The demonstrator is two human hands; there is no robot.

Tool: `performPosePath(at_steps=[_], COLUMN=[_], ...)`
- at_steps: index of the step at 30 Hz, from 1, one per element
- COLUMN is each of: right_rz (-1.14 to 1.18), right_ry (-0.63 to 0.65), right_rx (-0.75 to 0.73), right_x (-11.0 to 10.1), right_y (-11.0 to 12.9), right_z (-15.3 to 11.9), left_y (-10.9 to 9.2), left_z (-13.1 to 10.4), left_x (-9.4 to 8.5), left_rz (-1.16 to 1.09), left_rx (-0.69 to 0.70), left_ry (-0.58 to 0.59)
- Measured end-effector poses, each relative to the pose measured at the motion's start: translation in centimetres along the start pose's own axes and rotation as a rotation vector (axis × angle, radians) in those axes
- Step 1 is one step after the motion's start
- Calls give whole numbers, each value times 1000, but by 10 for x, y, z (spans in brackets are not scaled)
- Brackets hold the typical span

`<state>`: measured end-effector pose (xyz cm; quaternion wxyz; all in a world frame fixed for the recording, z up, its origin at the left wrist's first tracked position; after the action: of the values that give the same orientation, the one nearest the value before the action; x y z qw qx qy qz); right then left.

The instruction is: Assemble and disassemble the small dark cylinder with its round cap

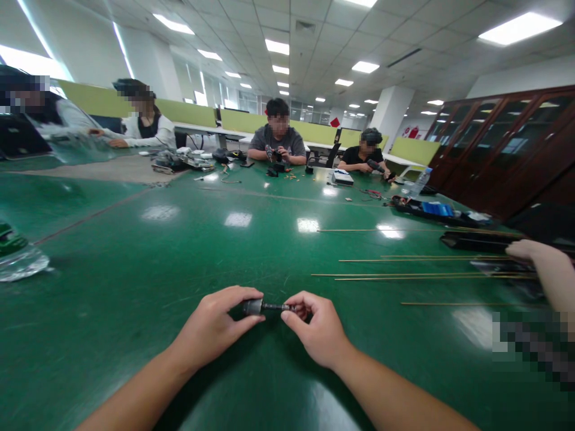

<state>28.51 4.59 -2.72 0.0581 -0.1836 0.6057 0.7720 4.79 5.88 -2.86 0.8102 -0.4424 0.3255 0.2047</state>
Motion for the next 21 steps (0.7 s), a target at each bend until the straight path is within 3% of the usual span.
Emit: performPosePath(at_steps=[21], right_rz=[-10], right_ry=[-10], right_rx=[-2], right_x=[1], right_y=[-2], right_z=[0], left_y=[3], left_z=[0], left_x=[0], left_rz=[13], left_rx=[-17], left_ry=[8])
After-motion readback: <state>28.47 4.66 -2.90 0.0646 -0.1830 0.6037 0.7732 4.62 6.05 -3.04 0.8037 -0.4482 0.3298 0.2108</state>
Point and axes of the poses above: each hand's wrist, its own z-axis towards the middle knuckle, its own x-axis out of the palm, y = z × x, the point moved 1 cm from there along z, towards the middle knuckle, and after that the axes turned 2 degrees about -x, right-handed, at the moved point
